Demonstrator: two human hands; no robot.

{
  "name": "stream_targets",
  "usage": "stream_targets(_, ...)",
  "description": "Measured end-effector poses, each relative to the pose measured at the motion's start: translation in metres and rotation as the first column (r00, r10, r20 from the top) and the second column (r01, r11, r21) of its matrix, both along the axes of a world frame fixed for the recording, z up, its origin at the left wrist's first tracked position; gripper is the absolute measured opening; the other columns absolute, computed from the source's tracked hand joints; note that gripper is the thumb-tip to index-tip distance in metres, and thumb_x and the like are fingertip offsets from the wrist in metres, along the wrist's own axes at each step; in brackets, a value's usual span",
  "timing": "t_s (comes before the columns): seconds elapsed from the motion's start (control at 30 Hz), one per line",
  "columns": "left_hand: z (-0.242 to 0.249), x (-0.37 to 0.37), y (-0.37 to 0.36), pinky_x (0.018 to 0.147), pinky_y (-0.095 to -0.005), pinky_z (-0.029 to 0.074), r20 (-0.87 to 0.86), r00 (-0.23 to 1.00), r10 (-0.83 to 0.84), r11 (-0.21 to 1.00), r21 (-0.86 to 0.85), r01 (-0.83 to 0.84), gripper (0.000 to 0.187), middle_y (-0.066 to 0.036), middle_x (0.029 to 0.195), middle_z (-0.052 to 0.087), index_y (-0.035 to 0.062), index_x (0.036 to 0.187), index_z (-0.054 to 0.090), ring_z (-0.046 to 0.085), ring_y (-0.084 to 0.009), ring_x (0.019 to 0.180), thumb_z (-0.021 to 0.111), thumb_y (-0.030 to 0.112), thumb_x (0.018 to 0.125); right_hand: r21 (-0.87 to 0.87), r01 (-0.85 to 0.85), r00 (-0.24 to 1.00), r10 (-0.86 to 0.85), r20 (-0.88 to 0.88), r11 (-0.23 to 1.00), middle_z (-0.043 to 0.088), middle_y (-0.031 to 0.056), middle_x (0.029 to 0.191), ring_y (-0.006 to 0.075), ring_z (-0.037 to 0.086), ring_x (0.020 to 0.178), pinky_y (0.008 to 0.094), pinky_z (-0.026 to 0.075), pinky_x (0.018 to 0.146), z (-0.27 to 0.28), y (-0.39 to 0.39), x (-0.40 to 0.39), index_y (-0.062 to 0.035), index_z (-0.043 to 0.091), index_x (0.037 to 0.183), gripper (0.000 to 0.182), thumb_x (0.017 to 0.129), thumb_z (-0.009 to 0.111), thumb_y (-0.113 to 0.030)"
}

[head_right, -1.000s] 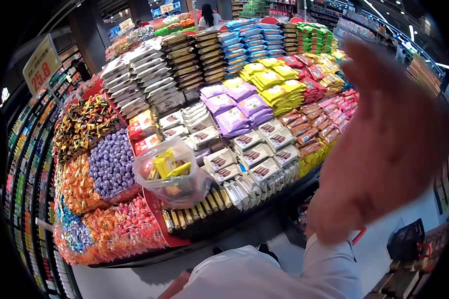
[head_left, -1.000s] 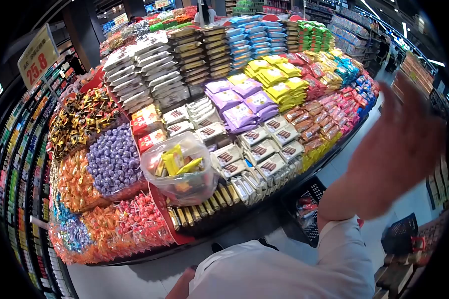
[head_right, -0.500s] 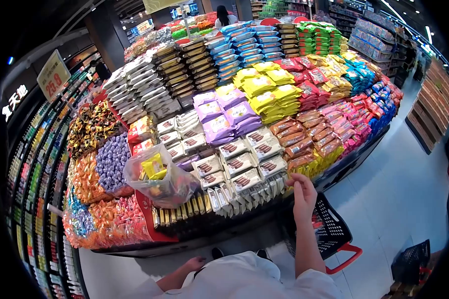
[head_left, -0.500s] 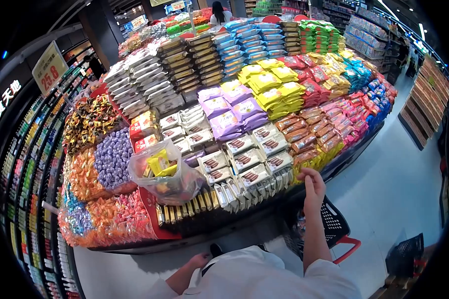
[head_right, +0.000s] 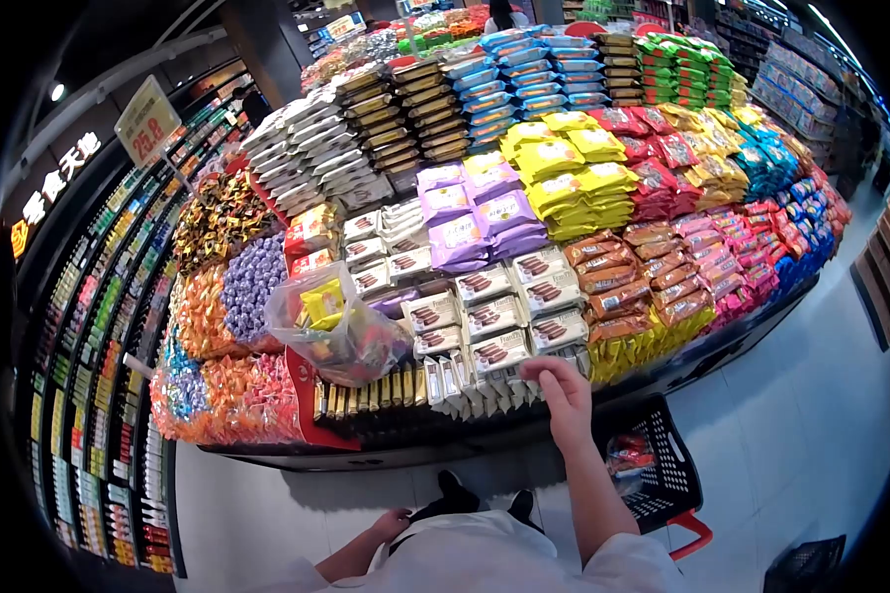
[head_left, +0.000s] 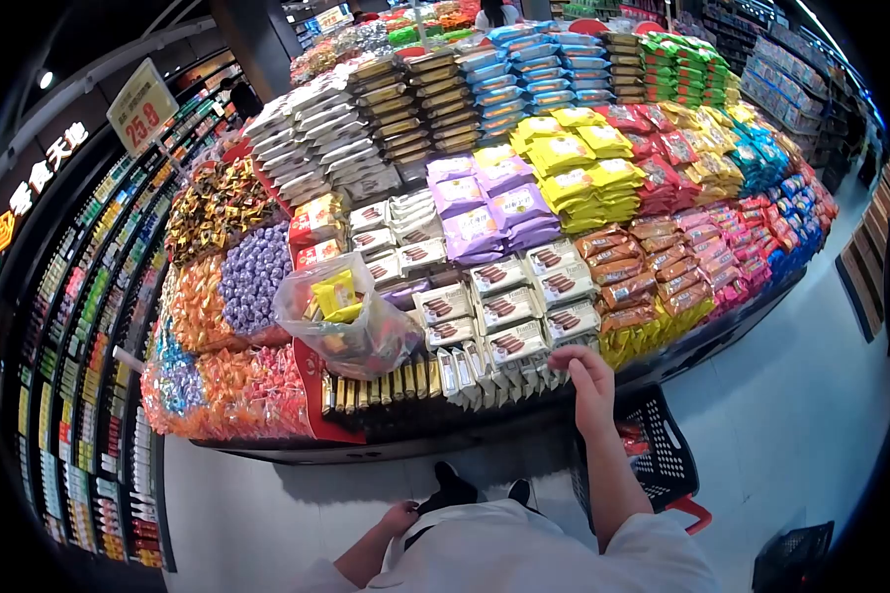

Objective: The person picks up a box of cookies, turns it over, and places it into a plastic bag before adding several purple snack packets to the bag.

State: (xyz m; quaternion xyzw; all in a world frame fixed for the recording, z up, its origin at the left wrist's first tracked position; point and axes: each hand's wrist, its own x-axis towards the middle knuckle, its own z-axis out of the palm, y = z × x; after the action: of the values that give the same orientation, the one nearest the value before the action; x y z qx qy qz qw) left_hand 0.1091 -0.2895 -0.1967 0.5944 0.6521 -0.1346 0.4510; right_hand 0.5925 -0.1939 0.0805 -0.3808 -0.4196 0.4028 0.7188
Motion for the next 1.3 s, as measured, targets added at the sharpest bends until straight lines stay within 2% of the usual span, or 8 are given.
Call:
stream_targets(0.13,-0.015,-0.022,-0.008,0.108,-0.0427,0.051,-0.063,0.997,-0.054,0.992,-0.116,0.046,0.055,-0.021,0.132,0.07,0.0127,0.145,0.062,0.067,-0.0341,0.124,0.056,0.036,0.096,0.437,-0.272,0.942,0.33,-0.061,0.857,0.071,0.0263,0.111,0.0414,0.069,0.103,0.0488,0.054,0.096,0.111,-0.027,-0.02,0.0111,0.07,0.109,0.06,0.107,0.048,-0.045)
stream_targets(0.23,-0.116,-0.075,-0.013,0.106,-0.0436,0.051,0.432,0.741,0.514,0.858,-0.264,-0.441,0.053,-0.021,0.128,0.072,0.0131,0.144,0.062,0.068,-0.0346,0.121,0.054,0.036,0.097,0.703,-0.521,0.689,0.725,0.011,0.484,0.07,0.0329,0.118,0.046,0.07,0.105,0.0504,0.059,0.09,0.202,-0.054,-0.031,0.013,0.068,0.116,0.06,0.111,0.044,-0.042)
stream_targets(0.27,-0.108,-0.072,-0.004,0.105,-0.0436,0.052,0.223,0.963,0.151,0.988,-0.041,-0.146,0.052,-0.022,0.126,0.072,0.0126,0.144,0.063,0.069,-0.0348,0.12,0.054,0.035,0.098,0.77,-0.515,0.642,0.765,0.055,0.377,0.069,0.0326,0.118,0.0457,0.07,0.106,0.0504,0.059,0.091,0.214,-0.059,-0.032,0.0124,0.068,0.117,0.059,0.111,0.044,-0.041)
stream_targets(0.3,-0.079,-0.059,0.009,0.103,-0.0436,0.052,-0.095,0.975,-0.199,0.973,0.097,0.208,0.05,-0.022,0.124,0.073,0.0121,0.143,0.063,0.069,-0.035,0.118,0.053,0.033,0.098,0.816,-0.485,0.63,0.773,0.076,0.315,0.069,0.0323,0.119,0.0455,0.069,0.107,0.0505,0.058,0.091,0.22,-0.064,-0.035,0.0118,0.068,0.117,0.058,0.111,0.045,-0.041)
stream_targets(0.37,-0.037,-0.029,0.02,0.1,-0.0436,0.053,-0.006,1.0,-0.002,1.0,0.005,0.002,0.049,-0.022,0.122,0.073,0.0111,0.142,0.063,0.069,-0.0354,0.118,0.055,0.031,0.098,0.862,-0.445,0.625,0.773,0.106,0.241,0.069,0.0317,0.12,0.045,0.069,0.108,0.0506,0.057,0.093,0.223,-0.072,-0.04,0.0106,0.067,0.119,0.056,0.11,0.045,-0.041)
stream_targets(0.5,-0.022,0.001,0.015,0.102,-0.0423,0.053,0.127,0.983,0.129,0.991,0.028,-0.134,0.049,-0.022,0.122,0.073,0.0106,0.142,0.063,0.069,-0.0354,0.119,0.056,0.031,0.098,0.902,-0.389,0.658,0.741,0.132,0.184,0.068,0.0305,0.122,0.0441,0.067,0.111,0.0507,0.055,0.096,0.224,-0.078,-0.052,0.0082,0.066,0.122,0.053,0.11,0.046,-0.04)
stream_targets(0.77,0.02,-0.003,0.018,0.107,-0.042,0.051,-0.073,0.996,0.046,0.996,-0.073,-0.051,0.051,-0.022,0.129,0.071,0.0131,0.144,0.061,0.067,-0.0367,0.122,0.055,0.032,0.098,0.938,-0.294,0.737,0.668,0.102,0.182,0.067,0.0281,0.127,0.0423,0.064,0.117,0.0511,0.051,0.101,0.224,-0.073,-0.08,0.0034,0.064,0.128,0.048,0.108,0.049,-0.038)
stream_targets(1.3,-0.002,-0.097,0.064,0.109,-0.0415,0.05,-0.019,1.0,0.005,1.0,0.01,-0.005,0.054,-0.022,0.131,0.071,0.0105,0.144,0.062,0.066,-0.0366,0.125,0.055,0.031,0.095,0.989,-0.131,0.903,0.42,0.093,0.062,0.064,0.0234,0.136,0.0386,0.058,0.129,0.0518,0.042,0.112,0.243,-0.036,-0.171,-0.0062,0.059,0.141,0.045,0.106,0.053,-0.034)
